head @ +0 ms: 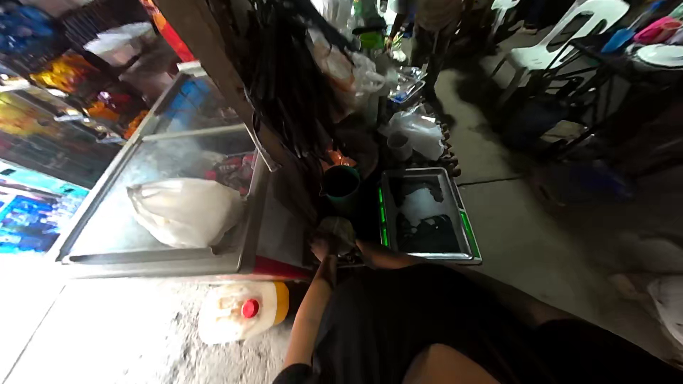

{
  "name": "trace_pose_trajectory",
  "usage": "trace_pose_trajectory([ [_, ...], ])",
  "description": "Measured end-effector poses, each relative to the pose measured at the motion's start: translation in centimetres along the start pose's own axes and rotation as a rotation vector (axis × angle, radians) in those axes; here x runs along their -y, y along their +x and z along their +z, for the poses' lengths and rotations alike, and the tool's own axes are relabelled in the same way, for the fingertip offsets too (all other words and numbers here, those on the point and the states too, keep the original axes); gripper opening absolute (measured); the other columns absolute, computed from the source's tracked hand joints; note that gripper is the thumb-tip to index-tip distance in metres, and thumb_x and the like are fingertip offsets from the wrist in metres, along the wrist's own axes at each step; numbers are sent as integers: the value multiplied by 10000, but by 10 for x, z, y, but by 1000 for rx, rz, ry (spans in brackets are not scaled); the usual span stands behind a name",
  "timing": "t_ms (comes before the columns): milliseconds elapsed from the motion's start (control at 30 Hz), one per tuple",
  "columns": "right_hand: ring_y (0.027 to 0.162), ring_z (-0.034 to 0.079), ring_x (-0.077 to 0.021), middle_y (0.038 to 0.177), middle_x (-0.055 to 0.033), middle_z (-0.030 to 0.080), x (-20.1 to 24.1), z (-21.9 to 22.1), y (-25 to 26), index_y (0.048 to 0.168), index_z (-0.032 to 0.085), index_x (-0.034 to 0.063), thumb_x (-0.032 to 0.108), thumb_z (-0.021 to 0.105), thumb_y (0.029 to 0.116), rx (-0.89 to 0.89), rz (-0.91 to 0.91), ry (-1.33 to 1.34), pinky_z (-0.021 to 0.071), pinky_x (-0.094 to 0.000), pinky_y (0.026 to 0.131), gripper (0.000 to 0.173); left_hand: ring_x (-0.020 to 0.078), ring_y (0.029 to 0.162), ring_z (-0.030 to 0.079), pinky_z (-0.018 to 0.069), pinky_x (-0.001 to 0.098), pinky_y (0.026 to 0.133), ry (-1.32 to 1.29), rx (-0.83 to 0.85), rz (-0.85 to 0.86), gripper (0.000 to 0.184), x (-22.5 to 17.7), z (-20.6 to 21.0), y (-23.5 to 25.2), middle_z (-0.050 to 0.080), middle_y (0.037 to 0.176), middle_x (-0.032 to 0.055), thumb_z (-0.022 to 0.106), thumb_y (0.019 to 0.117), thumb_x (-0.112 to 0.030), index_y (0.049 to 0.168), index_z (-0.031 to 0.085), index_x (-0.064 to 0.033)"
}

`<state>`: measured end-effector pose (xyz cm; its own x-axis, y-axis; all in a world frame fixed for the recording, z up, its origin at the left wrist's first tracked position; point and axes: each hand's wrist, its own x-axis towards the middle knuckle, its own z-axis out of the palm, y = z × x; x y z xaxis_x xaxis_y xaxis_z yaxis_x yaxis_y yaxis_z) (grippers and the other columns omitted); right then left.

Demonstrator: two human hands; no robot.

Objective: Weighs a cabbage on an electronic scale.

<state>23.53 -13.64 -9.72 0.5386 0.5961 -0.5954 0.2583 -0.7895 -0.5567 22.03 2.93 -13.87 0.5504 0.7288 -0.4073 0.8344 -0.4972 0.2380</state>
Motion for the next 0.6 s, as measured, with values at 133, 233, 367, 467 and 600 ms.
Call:
trace_pose_trajectory([
  [133, 1203, 642, -411, 1309, -246, 631, 8, -3, -4, 1531, 351, 49, 293, 498, 1083, 24, 52, 4, 519, -604, 1002, 531, 411, 1326, 530, 509, 512, 1037, -22, 65, -23, 764, 2, -2, 4, 457, 1496, 291, 693, 942, -426, 1501, 431, 24],
  [233, 1243, 618, -401, 1346, -258, 604, 12, -6, -6, 1508, 372, 14, 307, 481, 1093, 51, 64, 39, 499, -578, 1036, 519, 400, 1345, 515, 481, 515, 1066, -98, 80, -20, 648, 8, 4, 8, 486, 1478, 276, 657, 984, -376, 1468, 474, 14],
  [367, 1222, 626, -391, 1319, -258, 612, 7, 2, -3, 1437, 454, 3, 339, 471, 1096, 36, 62, 68, 506, -565, 1029, 479, 452, 1450, 371, 432, 574, 1106, -33, 57, 91, 736, 15, 17, 19, 318, 1604, 274, 649, 983, -341, 1566, 339, -16],
  [467, 1181, 642, -378, 1290, -245, 626, 7, 11, -4, 1424, 485, 10, 360, 487, 1089, -11, 101, 131, 517, -559, 1012, 484, 454, 1450, 367, 429, 572, 1109, -143, 113, 64, 782, 22, 15, 24, 261, 1624, 284, 657, 984, -331, 1591, 268, -27],
  [600, 1115, 675, -393, 1226, -234, 660, 25, 19, -14, 1467, 447, 36, 415, 465, 1092, -103, 249, 139, 536, -585, 958, 533, 447, 1430, 409, 368, 573, 1157, -210, 116, 104, 577, 22, -5, 28, 421, 1537, 293, 505, 1067, -367, 1490, 452, 22],
])
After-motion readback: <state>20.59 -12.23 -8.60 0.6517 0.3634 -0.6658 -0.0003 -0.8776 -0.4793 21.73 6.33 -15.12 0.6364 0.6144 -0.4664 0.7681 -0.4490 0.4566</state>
